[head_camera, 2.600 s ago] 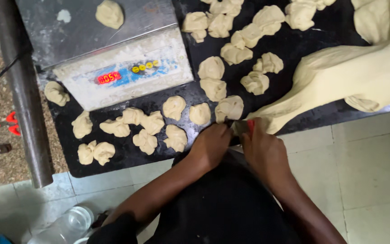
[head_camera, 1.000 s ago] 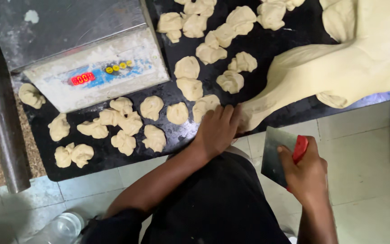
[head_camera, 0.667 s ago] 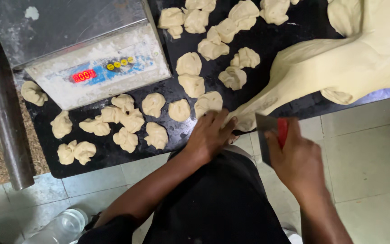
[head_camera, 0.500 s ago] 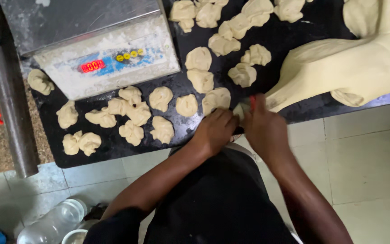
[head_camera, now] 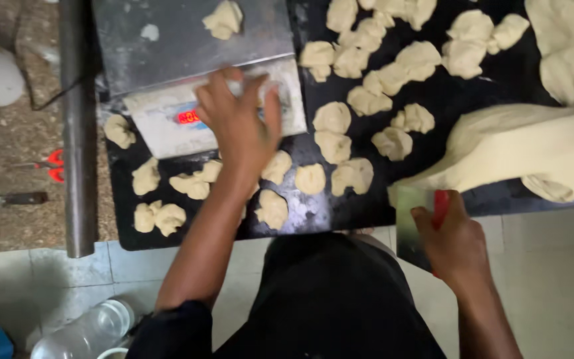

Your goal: The person cuts small pieces of dough from a large mass using a bench scraper and places the pieces on a digital scale by hand to weigh them.

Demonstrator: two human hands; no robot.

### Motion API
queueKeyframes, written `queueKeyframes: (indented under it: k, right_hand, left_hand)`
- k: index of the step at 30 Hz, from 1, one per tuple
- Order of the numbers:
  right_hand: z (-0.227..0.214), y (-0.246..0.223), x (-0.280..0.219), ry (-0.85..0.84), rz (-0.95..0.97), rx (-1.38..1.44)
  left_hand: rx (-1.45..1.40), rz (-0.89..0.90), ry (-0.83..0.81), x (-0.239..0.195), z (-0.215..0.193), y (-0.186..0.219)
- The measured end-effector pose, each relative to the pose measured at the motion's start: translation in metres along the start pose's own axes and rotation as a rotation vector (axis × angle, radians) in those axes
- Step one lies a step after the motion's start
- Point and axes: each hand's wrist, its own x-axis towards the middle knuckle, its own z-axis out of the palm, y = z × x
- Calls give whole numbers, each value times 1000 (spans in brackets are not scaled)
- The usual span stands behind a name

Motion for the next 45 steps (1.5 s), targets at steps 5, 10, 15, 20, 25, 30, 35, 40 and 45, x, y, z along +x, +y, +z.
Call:
queueKeyframes:
  k: [5, 10, 15, 20, 25, 30, 35, 40, 45]
  right_hand:
    - [-24, 36, -21, 48, 185, -22]
    - [-48, 19, -20, 108, 85, -161]
    - [-29, -20, 5, -18, -235, -162]
    - [48, -7, 44, -71, -299, -191]
    - [48, 8, 44, -74, -220, -178]
    - [36, 18, 21, -27, -155, -143]
    - [23, 36, -10, -81, 59, -80]
    - [-1, 47, -39, 14, 201, 28]
    - [-7, 60, -59, 59, 340, 115]
  left_hand:
    - [-396, 478, -571, -89, 52, 94]
    - [-574, 435, -683, -130, 80, 143]
    - [-558, 347, -648, -157, 69, 110]
    - [-533, 62, -592, -135, 28, 98]
    - [-672, -237, -343, -72, -25, 57]
    - [189, 27, 208, 18, -22, -39]
    - [95, 269, -147, 97, 4, -59]
    - [-591, 33, -39, 120, -25, -20]
    - [-161, 216, 288, 140, 1, 14]
